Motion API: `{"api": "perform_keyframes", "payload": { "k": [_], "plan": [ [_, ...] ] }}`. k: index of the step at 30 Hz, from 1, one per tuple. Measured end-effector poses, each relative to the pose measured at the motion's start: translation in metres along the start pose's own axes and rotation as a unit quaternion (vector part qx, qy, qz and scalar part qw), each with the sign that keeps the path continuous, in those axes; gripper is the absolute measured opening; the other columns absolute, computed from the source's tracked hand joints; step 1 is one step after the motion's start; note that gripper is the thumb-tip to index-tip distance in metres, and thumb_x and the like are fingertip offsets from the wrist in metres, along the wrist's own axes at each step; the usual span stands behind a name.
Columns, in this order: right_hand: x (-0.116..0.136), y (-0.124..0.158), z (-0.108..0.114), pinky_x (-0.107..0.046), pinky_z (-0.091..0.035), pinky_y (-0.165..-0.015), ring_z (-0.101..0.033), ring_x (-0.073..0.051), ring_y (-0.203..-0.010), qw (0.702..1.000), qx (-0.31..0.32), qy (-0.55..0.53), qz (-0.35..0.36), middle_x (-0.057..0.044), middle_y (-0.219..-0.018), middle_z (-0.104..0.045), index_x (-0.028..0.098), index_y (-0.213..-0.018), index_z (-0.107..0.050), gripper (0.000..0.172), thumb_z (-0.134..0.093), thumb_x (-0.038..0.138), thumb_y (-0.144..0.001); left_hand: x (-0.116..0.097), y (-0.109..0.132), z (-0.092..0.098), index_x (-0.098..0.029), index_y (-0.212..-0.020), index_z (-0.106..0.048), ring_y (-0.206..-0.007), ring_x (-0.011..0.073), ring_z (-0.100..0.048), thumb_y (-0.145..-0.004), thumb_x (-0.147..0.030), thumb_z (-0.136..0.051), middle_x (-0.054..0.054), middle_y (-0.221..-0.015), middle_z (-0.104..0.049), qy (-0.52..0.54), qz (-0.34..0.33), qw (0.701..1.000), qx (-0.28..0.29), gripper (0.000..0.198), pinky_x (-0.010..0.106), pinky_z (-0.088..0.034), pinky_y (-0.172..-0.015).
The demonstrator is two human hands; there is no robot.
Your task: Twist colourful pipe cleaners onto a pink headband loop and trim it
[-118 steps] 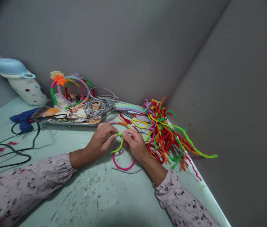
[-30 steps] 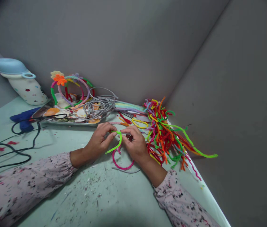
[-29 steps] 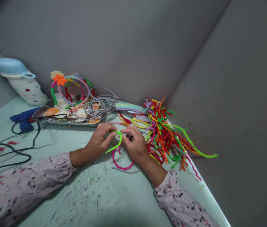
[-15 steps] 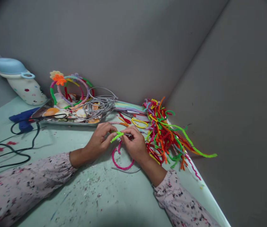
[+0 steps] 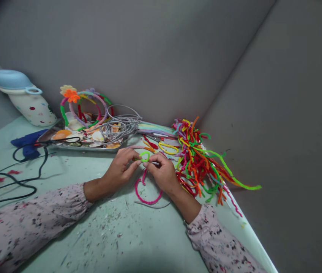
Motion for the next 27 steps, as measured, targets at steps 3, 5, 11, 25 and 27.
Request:
{"api": "perform_keyframes", "payload": {
  "k": [3,5,11,25,27],
  "plan": [
    [-0.001,0.0,-0.001,-0.025,-0.043,-0.056,-0.053,-0.014,-0.065,1.0,0.005,0.004,-0.002,0.0,-0.077,-0.056,0.02,-0.075,-0.06,0.018,-0.07,0.034,-0.074,0.001,0.0,0.0,-0.018,-0.082,-0.053,-0.09,0.0188,-0.054,-0.089,-0.019,-0.051,0.002,-0.086,-0.061,-0.006,0.006,1.0,-0.004,0.007,0.035,-0.037,-0.086],
    [0.0,0.0,0.0,-0.024,-0.042,-0.056,-0.052,-0.014,-0.066,1.0,0.006,0.007,0.003,0.0,-0.078,-0.056,0.02,-0.077,-0.061,0.017,-0.069,0.035,-0.076,0.001,0.0,0.0,-0.019,-0.082,-0.053,-0.088,0.0186,-0.054,-0.09,-0.02,-0.05,0.002,-0.085,-0.061,-0.008,0.01,1.0,-0.004,0.008,0.035,-0.038,-0.085],
    [-0.004,0.001,-0.001,-0.025,-0.036,-0.052,-0.045,-0.011,-0.055,1.0,0.019,-0.005,-0.018,0.003,-0.065,-0.05,0.02,-0.072,-0.057,0.02,-0.065,0.036,-0.08,0.0,0.0,-0.001,-0.018,-0.085,-0.056,-0.094,0.0199,-0.055,-0.089,-0.019,-0.051,0.003,-0.087,-0.062,-0.004,0.002,1.0,0.005,0.006,0.037,-0.037,-0.088],
    [-0.013,0.002,-0.005,-0.025,-0.033,-0.051,-0.042,-0.011,-0.052,0.995,0.044,-0.05,-0.078,0.005,-0.058,-0.049,0.019,-0.072,-0.054,0.025,-0.061,0.04,-0.082,-0.003,0.0,-0.002,-0.019,-0.086,-0.055,-0.089,0.0195,-0.053,-0.091,-0.022,-0.049,0.003,-0.085,-0.06,-0.024,-0.014,1.0,0.005,0.008,0.037,-0.038,-0.088],
    [-0.012,0.002,-0.006,-0.025,-0.034,-0.052,-0.042,-0.011,-0.052,0.995,0.043,-0.055,-0.076,0.005,-0.058,-0.049,0.02,-0.07,-0.052,0.026,-0.059,0.04,-0.084,-0.003,0.0,-0.002,-0.019,-0.085,-0.055,-0.088,0.0194,-0.053,-0.091,-0.022,-0.049,0.003,-0.084,-0.06,-0.023,-0.015,1.0,0.007,0.008,0.038,-0.038,-0.089]
  ]
}}
Point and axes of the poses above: each hand's wrist, its own y-axis away from the middle knuckle, its own z-axis out of the back of the hand, x = y × z, the point moved 9 cm from there along -y, towards the middle knuckle
